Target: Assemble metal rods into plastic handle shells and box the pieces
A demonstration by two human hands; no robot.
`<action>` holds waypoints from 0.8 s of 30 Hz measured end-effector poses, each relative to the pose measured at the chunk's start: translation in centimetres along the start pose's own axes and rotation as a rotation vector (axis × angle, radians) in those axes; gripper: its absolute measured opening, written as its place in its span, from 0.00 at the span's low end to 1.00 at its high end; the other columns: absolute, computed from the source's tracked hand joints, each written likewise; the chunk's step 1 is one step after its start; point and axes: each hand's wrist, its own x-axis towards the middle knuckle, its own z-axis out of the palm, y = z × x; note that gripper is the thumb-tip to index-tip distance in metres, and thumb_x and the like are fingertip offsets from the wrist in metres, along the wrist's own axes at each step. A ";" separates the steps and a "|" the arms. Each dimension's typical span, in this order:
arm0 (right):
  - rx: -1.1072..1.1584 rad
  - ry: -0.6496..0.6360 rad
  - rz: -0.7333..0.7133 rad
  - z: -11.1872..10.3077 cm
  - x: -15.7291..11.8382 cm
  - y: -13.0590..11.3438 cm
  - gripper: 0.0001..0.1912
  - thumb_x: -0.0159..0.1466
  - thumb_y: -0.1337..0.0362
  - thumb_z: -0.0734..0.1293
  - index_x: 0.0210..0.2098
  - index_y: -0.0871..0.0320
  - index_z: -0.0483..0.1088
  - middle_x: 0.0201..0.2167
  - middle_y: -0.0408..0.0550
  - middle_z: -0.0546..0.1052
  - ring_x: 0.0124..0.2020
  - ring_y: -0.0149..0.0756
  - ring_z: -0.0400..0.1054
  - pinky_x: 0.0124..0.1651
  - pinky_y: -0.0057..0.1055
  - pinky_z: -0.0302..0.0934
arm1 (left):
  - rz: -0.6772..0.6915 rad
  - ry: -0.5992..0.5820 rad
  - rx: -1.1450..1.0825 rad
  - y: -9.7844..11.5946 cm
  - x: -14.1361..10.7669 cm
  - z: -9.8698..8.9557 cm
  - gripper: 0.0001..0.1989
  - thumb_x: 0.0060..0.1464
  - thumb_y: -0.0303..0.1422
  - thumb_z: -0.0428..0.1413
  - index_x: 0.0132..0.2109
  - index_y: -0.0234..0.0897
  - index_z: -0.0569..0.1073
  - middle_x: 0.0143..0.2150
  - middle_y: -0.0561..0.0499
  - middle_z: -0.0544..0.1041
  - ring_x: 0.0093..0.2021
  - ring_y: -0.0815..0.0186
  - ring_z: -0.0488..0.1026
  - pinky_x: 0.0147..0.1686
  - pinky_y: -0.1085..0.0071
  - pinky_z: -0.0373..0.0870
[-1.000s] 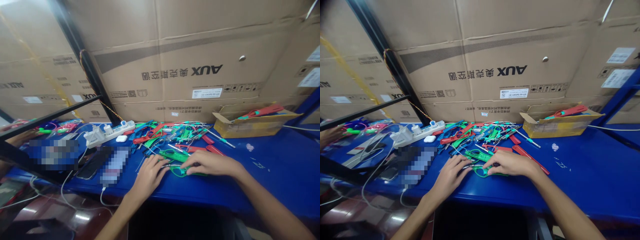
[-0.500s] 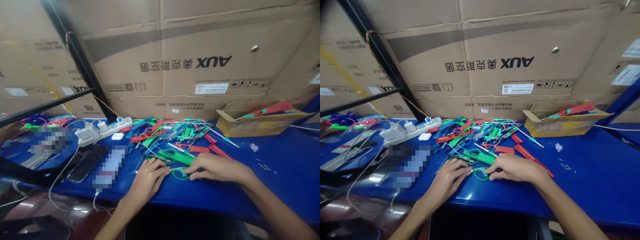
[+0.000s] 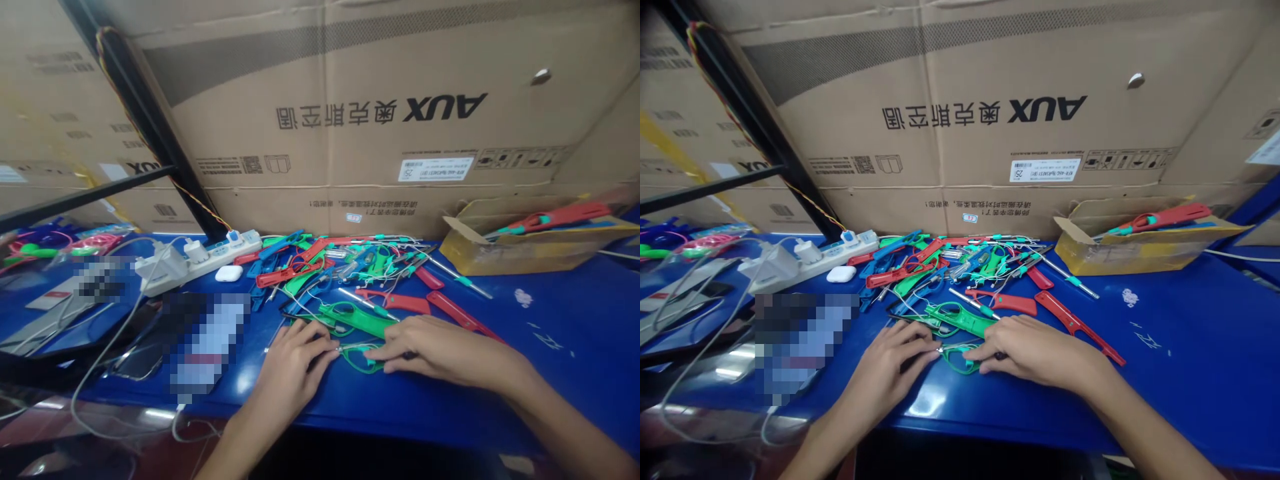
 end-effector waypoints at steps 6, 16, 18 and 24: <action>0.003 0.020 0.037 -0.4 -0.4 -0.2 0.18 0.73 0.54 0.64 0.60 0.44 0.74 0.45 0.47 0.83 0.44 0.42 0.75 0.45 0.34 0.65 | 0.064 0.054 0.001 -0.1 -0.4 0.3 0.08 0.69 0.31 0.54 0.46 0.42 0.79 0.43 0.51 0.78 0.43 0.61 0.72 0.40 0.63 0.64; -0.066 0.006 0.092 -0.4 -0.2 -0.4 0.17 0.74 0.54 0.62 0.57 0.44 0.75 0.46 0.48 0.81 0.47 0.43 0.75 0.42 0.34 0.66 | 0.087 0.072 0.002 -0.4 -0.4 0.4 0.09 0.69 0.32 0.54 0.47 0.42 0.79 0.42 0.51 0.78 0.41 0.61 0.73 0.39 0.65 0.64; -0.073 0.003 0.097 -0.3 -0.1 -0.3 0.17 0.74 0.54 0.62 0.58 0.44 0.75 0.45 0.49 0.80 0.46 0.43 0.75 0.42 0.34 0.66 | 0.087 0.073 0.003 -0.5 -0.5 0.4 0.09 0.69 0.32 0.54 0.48 0.42 0.79 0.42 0.51 0.78 0.41 0.62 0.73 0.38 0.65 0.64; -0.089 0.003 0.074 -0.2 0.1 -0.1 0.17 0.75 0.54 0.60 0.53 0.47 0.78 0.42 0.50 0.80 0.41 0.41 0.75 0.39 0.34 0.66 | 0.095 0.083 -0.018 -0.5 -0.5 0.4 0.09 0.70 0.33 0.54 0.47 0.43 0.79 0.41 0.51 0.78 0.40 0.62 0.73 0.38 0.64 0.63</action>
